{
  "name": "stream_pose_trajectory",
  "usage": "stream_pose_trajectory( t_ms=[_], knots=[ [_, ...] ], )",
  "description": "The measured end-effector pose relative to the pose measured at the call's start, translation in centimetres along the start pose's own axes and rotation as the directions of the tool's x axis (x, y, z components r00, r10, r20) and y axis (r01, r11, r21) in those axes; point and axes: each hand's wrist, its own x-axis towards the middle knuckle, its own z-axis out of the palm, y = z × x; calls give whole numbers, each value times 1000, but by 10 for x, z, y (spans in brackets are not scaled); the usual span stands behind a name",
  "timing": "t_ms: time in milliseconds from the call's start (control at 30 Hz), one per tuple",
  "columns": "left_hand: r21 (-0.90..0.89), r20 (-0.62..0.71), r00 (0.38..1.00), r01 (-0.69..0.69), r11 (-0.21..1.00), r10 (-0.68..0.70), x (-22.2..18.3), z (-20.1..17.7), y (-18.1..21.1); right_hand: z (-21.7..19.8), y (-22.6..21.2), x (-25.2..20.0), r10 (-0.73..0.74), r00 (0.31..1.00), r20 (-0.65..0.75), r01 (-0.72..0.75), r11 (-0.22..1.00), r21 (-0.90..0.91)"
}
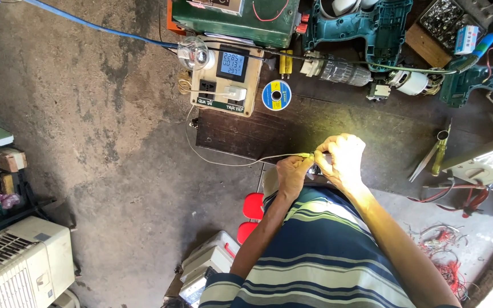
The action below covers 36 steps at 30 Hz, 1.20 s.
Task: Soldering and inspecting components on a small circuit board at a repair bench
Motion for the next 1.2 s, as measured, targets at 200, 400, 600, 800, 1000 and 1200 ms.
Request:
stream_pose_trajectory(
  t_ms=[200, 400, 600, 800, 1000, 1200],
  knots=[
    [7, -2, 1000, 14, 1000, -14, 0, 0, -2, -12, -8, 7, -6, 1000, -14, 6, 1000, 18],
    [8, -4, 1000, 1, 1000, -1, 1, 0, -5, -13, -9, 7, -2, 1000, -14, 3, 1000, 27],
    [11, -11, 1000, -2, 1000, 2, 2, 0, -16, -15, -10, 10, -5, 1000, 0, 5, 1000, 29],
    [-14, -11, 1000, -20, 1000, 20, -3, 0, 2, -25, -16, 15, 6, 1000, 11, -7, 999, 38],
    [-1, -7, 1000, -26, 1000, 26, 1, 1, -13, -27, -17, 17, 3, 1000, 20, -4, 999, 44],
    [-6, -9, 1000, -28, 1000, 28, 4, 1, -21, -14, -9, 10, 9, 1000, 8, -10, 999, 52]
  ],
)
